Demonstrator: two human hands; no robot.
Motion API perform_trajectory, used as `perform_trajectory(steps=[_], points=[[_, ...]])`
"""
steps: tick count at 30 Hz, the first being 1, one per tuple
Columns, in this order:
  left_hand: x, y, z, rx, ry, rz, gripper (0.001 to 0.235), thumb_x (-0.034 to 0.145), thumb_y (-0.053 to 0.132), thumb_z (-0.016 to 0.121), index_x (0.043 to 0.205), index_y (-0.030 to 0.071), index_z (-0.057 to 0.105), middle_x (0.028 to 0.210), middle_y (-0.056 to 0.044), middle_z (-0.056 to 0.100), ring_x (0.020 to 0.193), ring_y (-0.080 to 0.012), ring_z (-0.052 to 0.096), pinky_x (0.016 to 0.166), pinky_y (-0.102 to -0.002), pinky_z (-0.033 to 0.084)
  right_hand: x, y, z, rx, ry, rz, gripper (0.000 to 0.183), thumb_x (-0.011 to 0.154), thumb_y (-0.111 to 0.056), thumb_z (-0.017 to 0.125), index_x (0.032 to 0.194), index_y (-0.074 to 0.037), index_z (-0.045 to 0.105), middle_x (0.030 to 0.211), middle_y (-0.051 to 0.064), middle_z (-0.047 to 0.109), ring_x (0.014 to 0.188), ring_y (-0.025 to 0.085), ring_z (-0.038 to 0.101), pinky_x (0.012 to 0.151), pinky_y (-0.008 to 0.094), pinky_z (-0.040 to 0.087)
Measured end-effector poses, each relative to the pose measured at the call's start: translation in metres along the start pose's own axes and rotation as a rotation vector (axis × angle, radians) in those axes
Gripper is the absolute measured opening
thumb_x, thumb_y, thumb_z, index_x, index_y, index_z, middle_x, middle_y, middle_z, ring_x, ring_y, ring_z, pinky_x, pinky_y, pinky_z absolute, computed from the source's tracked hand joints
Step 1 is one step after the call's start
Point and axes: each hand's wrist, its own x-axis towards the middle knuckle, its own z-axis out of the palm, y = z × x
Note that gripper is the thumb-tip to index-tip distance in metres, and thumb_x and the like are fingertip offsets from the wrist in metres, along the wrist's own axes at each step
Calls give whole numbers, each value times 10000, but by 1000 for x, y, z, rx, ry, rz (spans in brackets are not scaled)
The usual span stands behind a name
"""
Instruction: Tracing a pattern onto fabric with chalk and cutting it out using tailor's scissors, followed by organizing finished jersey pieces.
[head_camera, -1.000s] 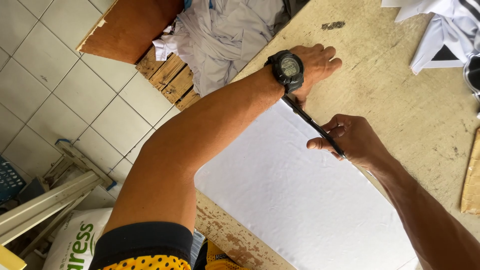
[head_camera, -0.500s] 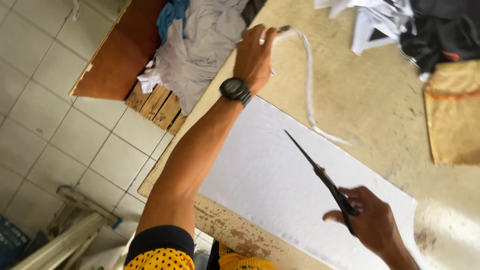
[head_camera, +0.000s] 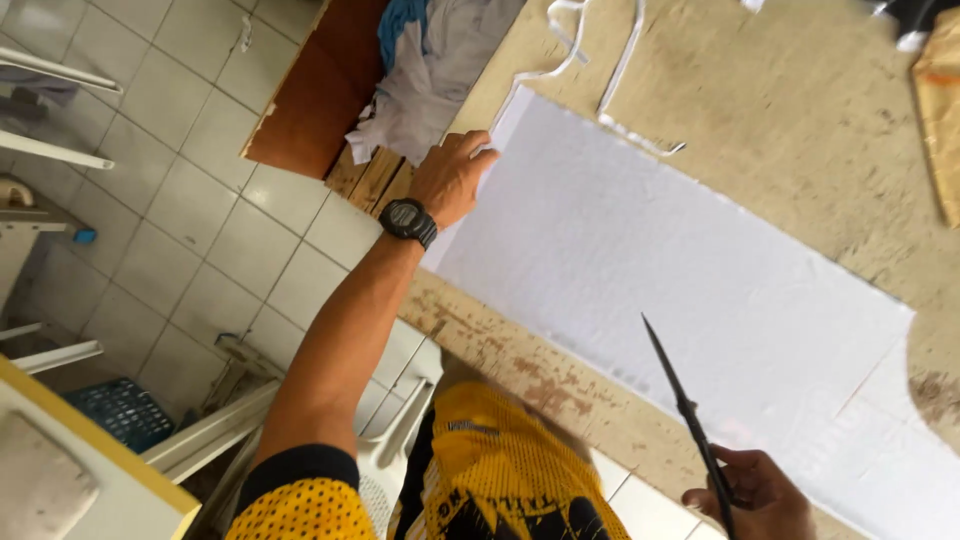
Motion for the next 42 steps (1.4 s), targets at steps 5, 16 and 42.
perform_trajectory(steps=[5, 16, 42], points=[[-35, -16, -9, 188, 33, -149, 369, 920, -22, 718, 1282, 45, 696, 1310, -157, 634, 1010, -395, 657, 759, -509, 585, -11, 75, 88, 90, -75, 29, 711, 593, 121, 1038, 1271, 129, 824, 726, 326, 817, 686, 367, 791, 649, 401, 529], [-87, -54, -60, -389, -108, 534, 174, 1048, 105, 754, 1204, 72, 685, 1336, -127, 677, 1323, -316, 650, 1131, -553, 531, -99, 22, 374, 233, -158, 259, 738, 747, -550, 797, 1157, 62, 762, 739, 183, 678, 701, 267, 583, 714, 427, 452], [-134, -86, -1, -504, 22, 709, 160, 981, 130, 820, 1105, 146, 720, 1216, -73, 694, 1338, -337, 694, 1250, -653, 393, -79, -35, 514, 804, 245, 76, 573, 762, -158, 1037, 1108, 154, 703, 583, 176, 702, 399, 198, 579, 446, 293, 411]])
